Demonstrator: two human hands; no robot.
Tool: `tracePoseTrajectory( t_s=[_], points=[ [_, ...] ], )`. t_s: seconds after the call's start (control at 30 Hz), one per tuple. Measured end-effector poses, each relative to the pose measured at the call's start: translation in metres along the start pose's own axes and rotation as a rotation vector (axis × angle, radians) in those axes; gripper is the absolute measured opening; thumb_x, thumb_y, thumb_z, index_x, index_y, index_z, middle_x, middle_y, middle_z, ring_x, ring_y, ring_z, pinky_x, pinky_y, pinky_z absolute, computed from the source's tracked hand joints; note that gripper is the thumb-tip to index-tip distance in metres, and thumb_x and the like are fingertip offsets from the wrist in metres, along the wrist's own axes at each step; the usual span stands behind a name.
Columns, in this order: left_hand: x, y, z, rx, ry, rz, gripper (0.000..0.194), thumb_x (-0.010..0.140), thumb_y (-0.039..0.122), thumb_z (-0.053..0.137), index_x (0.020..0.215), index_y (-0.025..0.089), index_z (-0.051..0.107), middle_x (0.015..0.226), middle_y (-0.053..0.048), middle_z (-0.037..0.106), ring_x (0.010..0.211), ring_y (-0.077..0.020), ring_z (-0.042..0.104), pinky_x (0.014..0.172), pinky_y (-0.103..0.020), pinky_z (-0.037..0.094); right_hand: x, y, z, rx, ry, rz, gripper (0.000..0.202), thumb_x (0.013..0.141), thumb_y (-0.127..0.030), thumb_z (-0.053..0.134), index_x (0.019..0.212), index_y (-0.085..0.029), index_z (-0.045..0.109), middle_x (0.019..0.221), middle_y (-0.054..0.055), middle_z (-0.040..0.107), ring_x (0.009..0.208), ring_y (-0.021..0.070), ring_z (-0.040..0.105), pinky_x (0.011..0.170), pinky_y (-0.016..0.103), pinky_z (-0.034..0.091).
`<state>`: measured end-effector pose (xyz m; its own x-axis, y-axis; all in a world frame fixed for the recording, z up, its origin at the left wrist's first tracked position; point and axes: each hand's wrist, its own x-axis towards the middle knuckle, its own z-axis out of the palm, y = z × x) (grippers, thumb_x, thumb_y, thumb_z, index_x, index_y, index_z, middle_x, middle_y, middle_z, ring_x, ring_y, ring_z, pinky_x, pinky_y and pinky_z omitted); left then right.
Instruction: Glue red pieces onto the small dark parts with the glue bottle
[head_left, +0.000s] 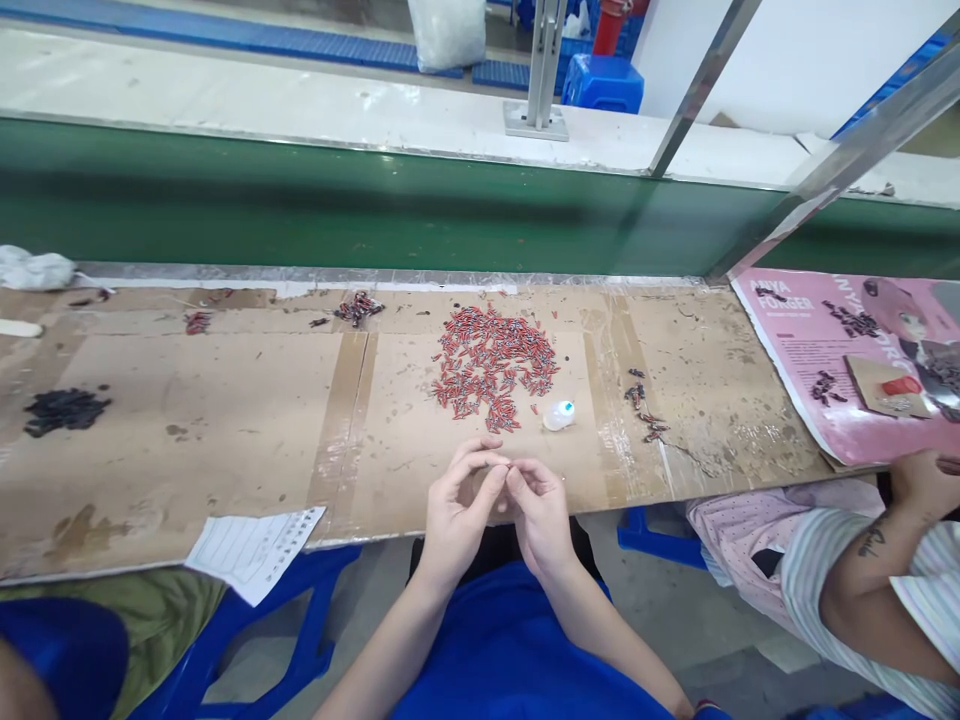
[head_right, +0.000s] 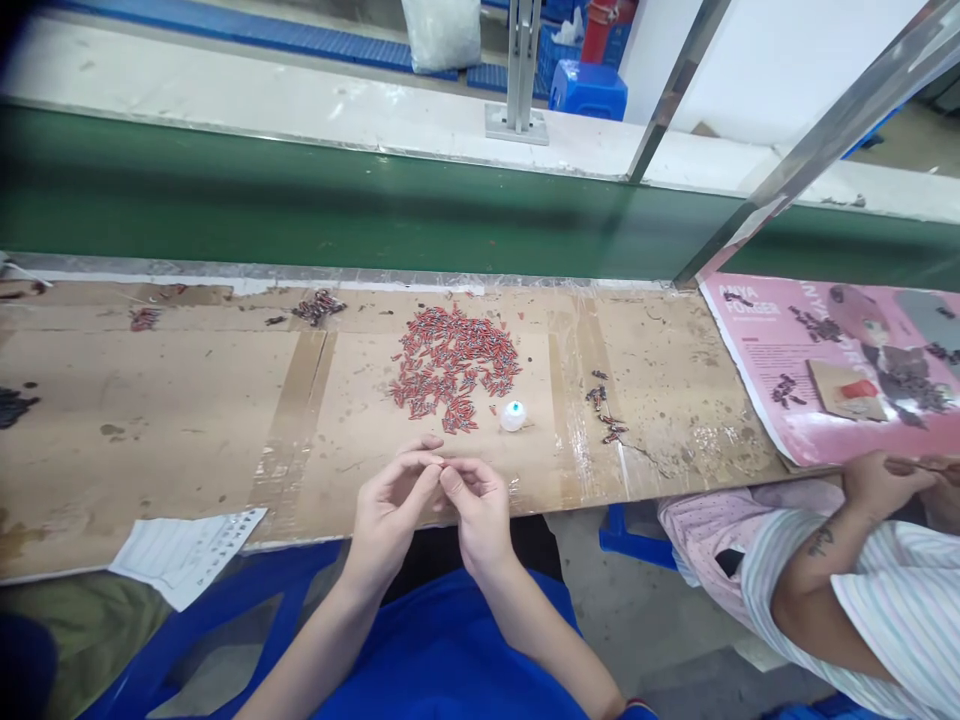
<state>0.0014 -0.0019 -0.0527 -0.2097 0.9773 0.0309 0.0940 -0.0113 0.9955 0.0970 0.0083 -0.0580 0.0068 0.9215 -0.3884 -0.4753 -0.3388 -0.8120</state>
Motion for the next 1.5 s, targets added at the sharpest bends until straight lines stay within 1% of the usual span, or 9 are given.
tracePoseTrajectory(
  t_s=[0.17, 0.3, 0.4, 0.5, 0.63, 0.93, 1.0, 1.2, 1.5],
  points=[
    [0.002, -0.031, -0.016, 0.490, 0.075, 0.188, 0.022, 0.088, 0.038, 0.059, 0.099, 0.023, 0.070, 0.098, -0.008, 0.068, 0.096, -0.0244, 0.060, 0.088, -0.041, 0.048, 0.008, -0.004, -0.016, -0.276, 0.131, -0.159, 0.026, 0.069, -0.041, 0.078, 0.082, -0.019, 0.077, 0.080, 0.006, 0.076, 0.072, 0.0199, 0.069, 0.061, 0.030, 0.061],
    [0.002, -0.055, -0.018, 0.723, 0.111, 0.286, 0.023, 0.092, 0.035, 0.052, 0.090, 0.022, 0.071, 0.098, -0.010, 0.070, 0.093, -0.0273, 0.058, 0.083, -0.044, 0.048, 0.013, -0.001, -0.025, -0.420, 0.062, -0.169, 0.026, 0.076, -0.040, 0.070, 0.091, -0.020, 0.078, 0.096, 0.008, 0.075, 0.085, 0.0227, 0.071, 0.068, 0.033, 0.062],
    [0.002, -0.056, -0.016, 0.633, 0.075, 0.285, 0.023, 0.093, 0.032, 0.049, 0.086, 0.022, 0.069, 0.092, -0.008, 0.071, 0.091, -0.0247, 0.061, 0.083, -0.041, 0.050, 0.014, 0.003, -0.023, -0.484, 0.050, -0.140, 0.025, 0.075, -0.038, 0.071, 0.091, -0.018, 0.077, 0.091, 0.008, 0.076, 0.083, 0.0233, 0.072, 0.073, 0.036, 0.062],
    [0.000, -0.047, -0.014, 0.467, 0.029, 0.192, 0.021, 0.093, 0.031, 0.050, 0.088, 0.021, 0.068, 0.086, -0.005, 0.071, 0.085, -0.0203, 0.065, 0.078, -0.034, 0.054, 0.014, 0.002, -0.019, -0.506, 0.051, -0.110, 0.023, 0.073, -0.037, 0.072, 0.085, -0.017, 0.076, 0.081, 0.007, 0.077, 0.080, 0.0240, 0.073, 0.073, 0.035, 0.061],
    [-0.003, -0.033, -0.013, 0.332, 0.045, 0.086, 0.018, 0.090, 0.032, 0.054, 0.089, 0.021, 0.069, 0.086, -0.004, 0.071, 0.082, -0.0182, 0.068, 0.076, -0.031, 0.057, 0.012, -0.002, -0.016, -0.521, 0.025, -0.102, 0.021, 0.074, -0.037, 0.071, 0.081, -0.018, 0.074, 0.084, 0.007, 0.077, 0.083, 0.0244, 0.073, 0.071, 0.034, 0.060],
    [-0.005, -0.016, -0.009, 0.098, 0.075, -0.123, 0.019, 0.081, 0.036, 0.063, 0.082, 0.019, 0.072, 0.084, -0.006, 0.074, 0.081, -0.0195, 0.070, 0.077, -0.031, 0.057, 0.006, -0.009, -0.010, -0.324, -0.001, -0.057, 0.026, 0.066, -0.043, 0.078, 0.071, -0.018, 0.071, 0.080, 0.005, 0.077, 0.073, 0.0210, 0.073, 0.067, 0.033, 0.062],
    [-0.004, -0.014, -0.007, 0.065, 0.078, -0.137, 0.019, 0.080, 0.036, 0.065, 0.083, 0.018, 0.072, 0.085, -0.006, 0.074, 0.081, -0.0196, 0.070, 0.078, -0.032, 0.057, 0.006, -0.014, -0.009, -0.288, -0.009, -0.041, 0.026, 0.064, -0.043, 0.080, 0.069, -0.019, 0.071, 0.075, 0.004, 0.076, 0.071, 0.0204, 0.072, 0.065, 0.033, 0.062],
    [-0.002, -0.004, -0.004, 0.025, -0.028, -0.136, 0.018, 0.081, 0.033, 0.065, 0.088, 0.018, 0.072, 0.089, -0.007, 0.074, 0.086, -0.0195, 0.069, 0.083, -0.032, 0.057, 0.009, -0.023, -0.015, -0.294, -0.015, -0.080, 0.019, 0.062, -0.037, 0.083, 0.069, -0.021, 0.076, 0.078, 0.005, 0.078, 0.077, 0.0207, 0.072, 0.081, 0.037, 0.059],
    [-0.004, 0.006, -0.001, 0.089, -0.118, -0.101, 0.019, 0.087, 0.032, 0.055, 0.091, 0.018, 0.067, 0.092, -0.007, 0.071, 0.091, -0.0194, 0.067, 0.085, -0.032, 0.053, 0.002, -0.034, -0.021, -0.381, -0.106, -0.185, 0.016, 0.069, -0.033, 0.078, 0.080, -0.023, 0.079, 0.085, 0.005, 0.076, 0.074, 0.0195, 0.073, 0.071, 0.032, 0.063]
  ],
)
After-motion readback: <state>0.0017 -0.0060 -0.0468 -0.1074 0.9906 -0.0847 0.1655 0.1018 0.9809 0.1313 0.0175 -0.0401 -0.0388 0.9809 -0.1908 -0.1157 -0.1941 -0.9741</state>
